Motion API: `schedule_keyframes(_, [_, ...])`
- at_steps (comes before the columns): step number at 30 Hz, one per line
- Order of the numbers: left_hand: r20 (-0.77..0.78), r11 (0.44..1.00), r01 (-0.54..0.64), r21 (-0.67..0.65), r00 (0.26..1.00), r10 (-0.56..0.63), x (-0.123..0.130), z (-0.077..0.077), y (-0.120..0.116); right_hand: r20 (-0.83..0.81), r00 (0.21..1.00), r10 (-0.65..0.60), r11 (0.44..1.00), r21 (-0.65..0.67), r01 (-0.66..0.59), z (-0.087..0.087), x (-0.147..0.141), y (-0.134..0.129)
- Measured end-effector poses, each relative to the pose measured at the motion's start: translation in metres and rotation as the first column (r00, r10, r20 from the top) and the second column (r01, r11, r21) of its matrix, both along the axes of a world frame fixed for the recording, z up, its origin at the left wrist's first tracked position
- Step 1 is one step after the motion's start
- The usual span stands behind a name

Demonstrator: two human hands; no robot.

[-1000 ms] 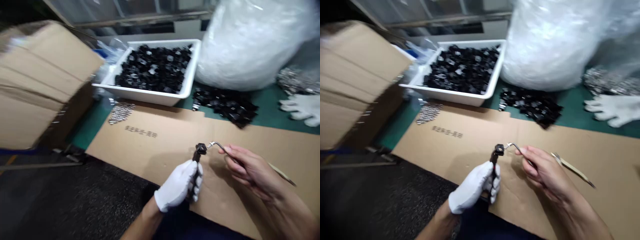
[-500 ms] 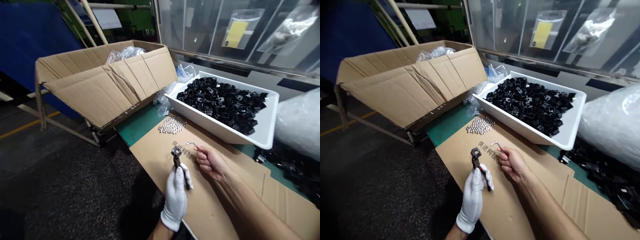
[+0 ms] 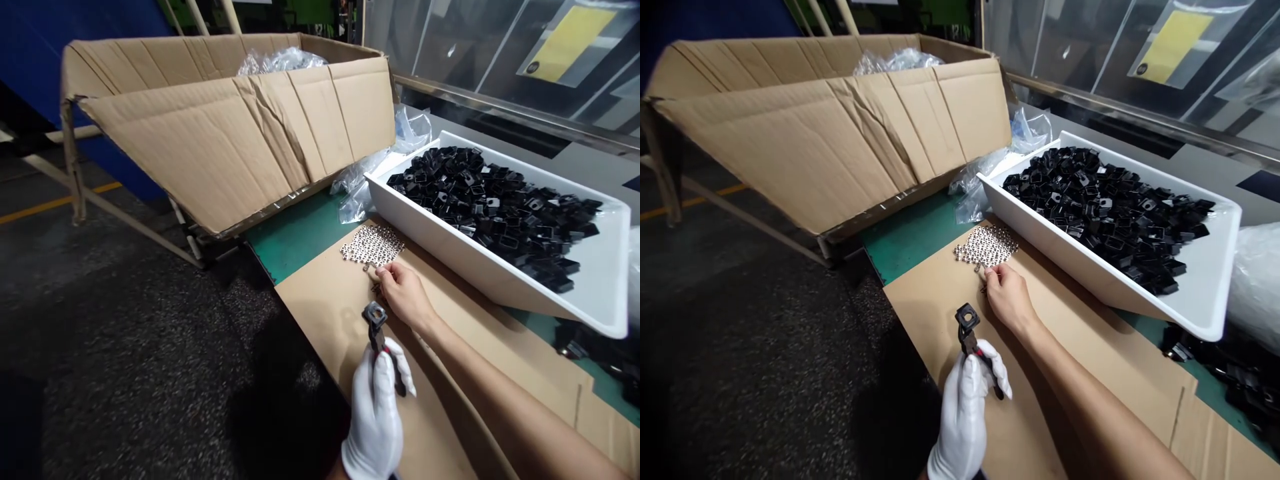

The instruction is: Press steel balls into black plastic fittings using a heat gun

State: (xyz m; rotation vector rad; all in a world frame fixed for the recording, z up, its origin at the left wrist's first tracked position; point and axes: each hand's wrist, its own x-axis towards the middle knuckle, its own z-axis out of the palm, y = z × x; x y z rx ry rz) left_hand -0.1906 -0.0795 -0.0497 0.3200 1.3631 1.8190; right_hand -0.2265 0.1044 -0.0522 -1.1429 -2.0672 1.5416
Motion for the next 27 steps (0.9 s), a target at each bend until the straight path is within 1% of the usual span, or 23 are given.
schedule_keyframes(3, [0.014, 1.000, -0.019, 0.019, 1.000, 0.019, -0.001, -0.001, 0.002, 0.052, 0.998, 0.047, 0.975, 0.213, -0.057, 0.000, 0.000, 0.000])
schedule_keyframes(6, [0.052, 0.999, -0.029, 0.032, 0.998, 0.027, -0.002, -0.002, 0.004, 0.094, 0.993, 0.076, 0.935, 0.340, -0.103, 0.001, -0.001, 0.000])
schedule_keyframes(8, [0.074, 0.999, -0.041, 0.028, 0.996, 0.039, -0.003, -0.002, 0.005, 0.108, 0.991, 0.082, 0.911, 0.394, -0.119, 0.004, -0.003, 0.000])
schedule_keyframes(11, [0.084, 0.998, -0.053, 0.029, 0.995, 0.051, -0.005, 0.000, 0.006, 0.093, 0.993, 0.075, 0.885, 0.452, -0.109, 0.013, -0.002, 0.000])
schedule_keyframes(13, [0.080, 0.998, -0.047, 0.039, 0.996, 0.044, -0.007, 0.003, 0.008, 0.056, 0.996, 0.071, 0.872, 0.482, -0.089, 0.021, 0.003, -0.001])
schedule_keyframes(15, [0.072, 0.998, -0.037, 0.042, 0.997, 0.034, -0.009, 0.007, 0.009, 0.008, 0.997, 0.072, 0.862, 0.503, -0.066, 0.029, 0.015, -0.004])
schedule_keyframes(18, [0.075, 0.999, -0.028, 0.037, 0.997, 0.025, -0.012, 0.011, 0.009, -0.056, 0.997, 0.058, 0.857, 0.515, -0.021, 0.041, 0.050, -0.013])
schedule_keyframes(22, [0.042, 1.000, -0.015, 0.019, 0.999, 0.014, -0.012, 0.010, 0.009, -0.120, 0.993, 0.006, 0.846, 0.530, 0.059, 0.048, 0.121, -0.030])
schedule_keyframes(25, [-0.047, 0.999, 0.022, -0.049, 0.999, -0.024, -0.013, 0.010, 0.021, -0.157, 0.987, -0.043, 0.824, 0.552, 0.124, 0.042, 0.179, -0.045])
schedule_keyframes(27, [-0.185, 0.990, 0.070, -0.123, 0.978, -0.092, -0.018, 0.019, 0.042, -0.159, 0.981, -0.112, 0.815, 0.550, 0.183, 0.030, 0.215, -0.054])
